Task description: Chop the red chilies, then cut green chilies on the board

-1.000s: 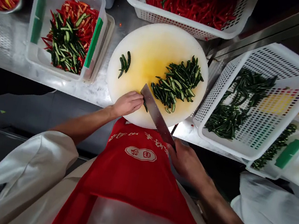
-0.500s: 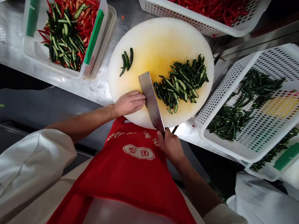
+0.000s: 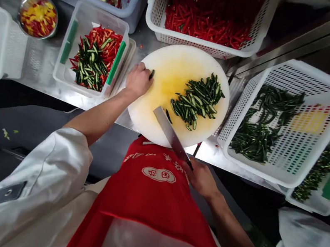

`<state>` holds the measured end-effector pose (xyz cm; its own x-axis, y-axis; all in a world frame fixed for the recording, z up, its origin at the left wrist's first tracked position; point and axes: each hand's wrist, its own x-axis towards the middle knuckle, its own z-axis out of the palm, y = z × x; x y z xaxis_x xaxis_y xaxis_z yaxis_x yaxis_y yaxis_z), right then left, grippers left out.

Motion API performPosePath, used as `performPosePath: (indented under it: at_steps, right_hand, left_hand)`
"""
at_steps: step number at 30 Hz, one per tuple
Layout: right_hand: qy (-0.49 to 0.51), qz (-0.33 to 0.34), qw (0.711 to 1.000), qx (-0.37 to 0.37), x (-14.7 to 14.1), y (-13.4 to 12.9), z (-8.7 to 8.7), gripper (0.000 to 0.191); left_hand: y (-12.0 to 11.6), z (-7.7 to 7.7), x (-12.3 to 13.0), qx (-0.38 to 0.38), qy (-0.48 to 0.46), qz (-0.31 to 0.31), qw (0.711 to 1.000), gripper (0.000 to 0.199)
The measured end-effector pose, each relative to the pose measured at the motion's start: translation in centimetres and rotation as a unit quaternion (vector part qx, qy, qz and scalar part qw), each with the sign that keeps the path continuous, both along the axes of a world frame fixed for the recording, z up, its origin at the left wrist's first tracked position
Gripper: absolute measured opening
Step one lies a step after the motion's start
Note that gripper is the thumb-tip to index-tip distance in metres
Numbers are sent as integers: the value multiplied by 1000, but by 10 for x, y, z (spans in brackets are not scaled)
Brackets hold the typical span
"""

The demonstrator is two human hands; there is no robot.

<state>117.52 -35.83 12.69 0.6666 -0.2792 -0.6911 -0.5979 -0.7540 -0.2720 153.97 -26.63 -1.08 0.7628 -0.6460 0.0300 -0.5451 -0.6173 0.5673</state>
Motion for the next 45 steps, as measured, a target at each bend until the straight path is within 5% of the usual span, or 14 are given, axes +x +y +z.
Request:
performPosePath:
  at_steps: [4,7,11,19,29,40,42,45]
  right_hand:
    - [-5,-90,994,-62,6,13,-11,29]
    - [3,-130,988,-78,12,24,-13,28]
    - [5,-150,987,-52,27,38,-9,25]
    - [-3,-97,995,-19,59,52,7,23]
    - [58,-199,978,-2,93,107,23,23]
    - [-11,-398,916,-43,162,176,-55,27]
    - [-33,-448,893,-35,160,188,-50,28]
    - [-56,-491,869,2,153,202,-34,32]
  left_hand:
    - [-5,6,-26,10,8,-114,993,12]
    - [16,1,-56,-51,26,-170,984,15]
    - [49,-16,-73,-126,6,-326,937,21]
    - [54,-35,-39,-162,6,-429,889,26]
    - [58,-42,1,-172,28,-539,824,28]
    - [41,-37,60,-150,73,-674,720,27]
    - [34,-31,82,-150,78,-654,738,26]
    - [9,-19,124,-152,63,-494,854,28]
